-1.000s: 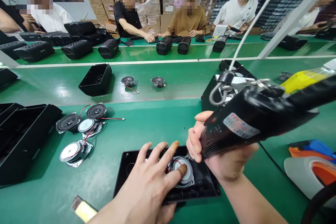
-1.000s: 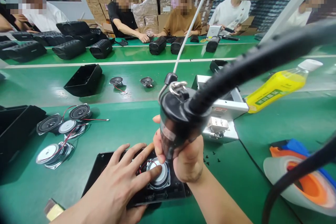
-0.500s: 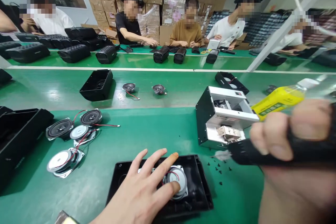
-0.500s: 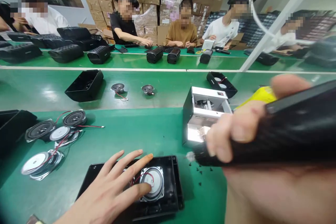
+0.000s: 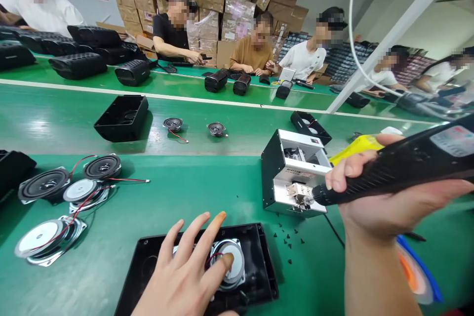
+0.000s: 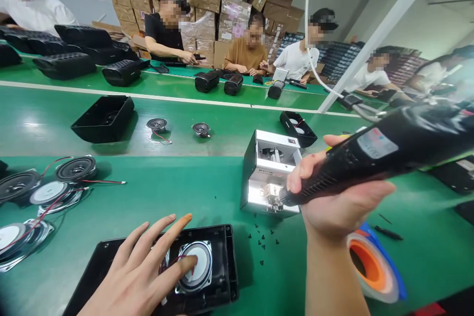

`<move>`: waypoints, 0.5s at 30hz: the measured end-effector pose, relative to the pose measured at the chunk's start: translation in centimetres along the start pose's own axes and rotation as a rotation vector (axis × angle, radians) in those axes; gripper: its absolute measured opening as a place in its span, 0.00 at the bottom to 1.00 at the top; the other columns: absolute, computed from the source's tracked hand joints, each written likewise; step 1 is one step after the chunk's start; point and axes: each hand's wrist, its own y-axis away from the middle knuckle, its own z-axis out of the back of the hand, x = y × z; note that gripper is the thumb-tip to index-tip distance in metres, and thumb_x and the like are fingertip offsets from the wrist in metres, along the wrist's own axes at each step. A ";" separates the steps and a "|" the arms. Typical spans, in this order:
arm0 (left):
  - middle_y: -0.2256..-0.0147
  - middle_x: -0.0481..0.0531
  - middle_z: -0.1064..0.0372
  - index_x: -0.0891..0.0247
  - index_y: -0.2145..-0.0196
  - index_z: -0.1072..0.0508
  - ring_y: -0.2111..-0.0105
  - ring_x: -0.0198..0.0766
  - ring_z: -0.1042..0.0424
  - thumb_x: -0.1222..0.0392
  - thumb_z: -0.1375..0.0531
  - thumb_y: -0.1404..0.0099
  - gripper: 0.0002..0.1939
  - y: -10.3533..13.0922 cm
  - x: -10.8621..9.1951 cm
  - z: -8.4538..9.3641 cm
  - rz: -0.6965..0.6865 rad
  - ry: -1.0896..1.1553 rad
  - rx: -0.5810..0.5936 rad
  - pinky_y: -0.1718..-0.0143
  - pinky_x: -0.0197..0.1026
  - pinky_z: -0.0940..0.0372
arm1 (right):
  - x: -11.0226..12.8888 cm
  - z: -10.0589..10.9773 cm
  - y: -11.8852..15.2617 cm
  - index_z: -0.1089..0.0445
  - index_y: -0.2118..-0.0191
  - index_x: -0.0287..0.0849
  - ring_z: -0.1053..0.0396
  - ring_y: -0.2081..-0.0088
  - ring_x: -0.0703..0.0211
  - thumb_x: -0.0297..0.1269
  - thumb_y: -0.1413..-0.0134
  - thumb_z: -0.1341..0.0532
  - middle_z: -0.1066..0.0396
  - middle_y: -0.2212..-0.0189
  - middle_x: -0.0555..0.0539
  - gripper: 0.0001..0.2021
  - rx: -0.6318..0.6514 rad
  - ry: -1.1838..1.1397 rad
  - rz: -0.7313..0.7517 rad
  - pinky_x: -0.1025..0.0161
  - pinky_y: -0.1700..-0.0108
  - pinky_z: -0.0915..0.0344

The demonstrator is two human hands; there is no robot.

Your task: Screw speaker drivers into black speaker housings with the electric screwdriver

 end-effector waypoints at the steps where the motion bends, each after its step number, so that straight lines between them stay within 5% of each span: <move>1: 0.30 0.63 0.43 0.51 0.50 0.24 0.32 0.62 0.43 0.31 0.41 0.31 0.25 0.4 -0.1 0.0 0.008 -0.001 0.013 0.35 0.64 0.53 | 0.0 0.2 0.1 0.28 0.57 0.47 0.45 0.84 0.62 0.77 0.58 0.33 0.40 0.79 0.54 0.37 -0.003 -0.002 -0.007 0.64 0.85 0.48; 7: 0.29 0.63 0.44 0.46 0.40 0.29 0.31 0.63 0.45 0.34 0.35 0.34 0.30 2.3 0.1 0.2 -0.051 -0.063 0.049 0.31 0.65 0.59 | -0.2 0.4 -0.1 0.28 0.59 0.47 0.45 0.84 0.63 0.77 0.61 0.31 0.41 0.78 0.55 0.37 -0.008 -0.019 -0.024 0.65 0.85 0.48; 11: 0.27 0.60 0.47 0.43 0.36 0.31 0.32 0.70 0.42 0.46 0.25 0.44 0.39 2.7 0.3 0.7 -0.012 -0.048 0.087 0.34 0.68 0.48 | 0.3 -0.3 0.1 0.24 0.58 0.48 0.46 0.84 0.62 0.79 0.54 0.37 0.41 0.78 0.52 0.37 0.033 0.045 0.003 0.64 0.86 0.49; 15: 0.26 0.59 0.49 0.37 0.35 0.34 0.33 0.70 0.40 0.46 0.24 0.45 0.42 2.5 0.4 1.2 0.035 0.004 0.187 0.38 0.68 0.42 | 0.9 0.5 1.2 0.21 0.52 0.55 0.46 0.84 0.59 0.76 0.56 0.34 0.39 0.79 0.51 0.34 0.027 0.055 -0.108 0.61 0.85 0.46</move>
